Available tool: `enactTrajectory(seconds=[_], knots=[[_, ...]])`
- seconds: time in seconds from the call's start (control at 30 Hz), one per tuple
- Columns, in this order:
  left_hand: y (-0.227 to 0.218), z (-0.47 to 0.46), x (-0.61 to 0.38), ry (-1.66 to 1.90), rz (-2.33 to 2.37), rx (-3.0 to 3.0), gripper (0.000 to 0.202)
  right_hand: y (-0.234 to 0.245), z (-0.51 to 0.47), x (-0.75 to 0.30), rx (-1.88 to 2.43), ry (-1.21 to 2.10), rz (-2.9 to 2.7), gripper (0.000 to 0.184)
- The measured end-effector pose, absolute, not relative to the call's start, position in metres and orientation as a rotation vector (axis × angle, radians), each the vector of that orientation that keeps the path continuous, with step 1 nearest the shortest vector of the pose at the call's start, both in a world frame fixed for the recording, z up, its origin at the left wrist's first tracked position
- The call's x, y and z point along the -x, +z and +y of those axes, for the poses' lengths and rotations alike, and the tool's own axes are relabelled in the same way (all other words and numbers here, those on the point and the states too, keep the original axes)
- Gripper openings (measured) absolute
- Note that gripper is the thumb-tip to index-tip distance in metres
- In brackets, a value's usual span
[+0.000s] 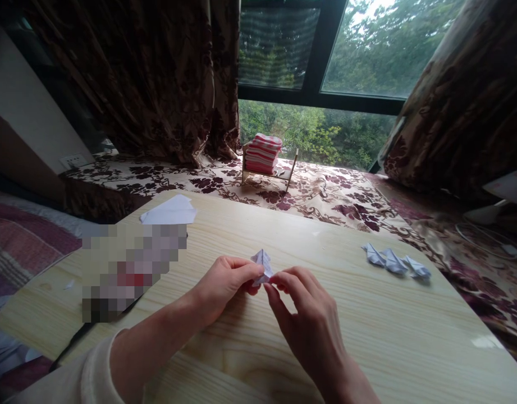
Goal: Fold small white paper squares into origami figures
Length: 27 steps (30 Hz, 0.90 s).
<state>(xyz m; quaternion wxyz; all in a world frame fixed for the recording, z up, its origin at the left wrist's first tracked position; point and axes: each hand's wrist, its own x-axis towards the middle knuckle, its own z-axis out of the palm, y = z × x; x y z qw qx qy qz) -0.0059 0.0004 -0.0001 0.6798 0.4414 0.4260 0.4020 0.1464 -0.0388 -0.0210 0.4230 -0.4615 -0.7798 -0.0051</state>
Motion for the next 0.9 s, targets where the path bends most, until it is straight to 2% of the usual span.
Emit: enactTrajectory(seconds=[0.33,0.5,0.73,0.9], knots=[[-0.0007,0.0014,0.0056,0.883,0.951,-0.948,0.022,-0.0194,-0.04,-0.145,1.141,0.011,-1.946,0.005],[-0.0024,0.002,0.007,0.857,0.939,-0.891,0.02,-0.0195,-0.0417,-0.1431,1.126,-0.082,-1.946,0.012],[-0.0016,0.0022,0.008,0.883,0.941,-0.97,0.022,-0.0195,-0.0425,-0.1414,1.126,0.017,-1.938,0.017],[-0.0006,0.0008,0.0069,0.888,0.93,-1.013,0.021,-0.0204,-0.0404,-0.1419,1.142,0.042,-1.944,0.012]])
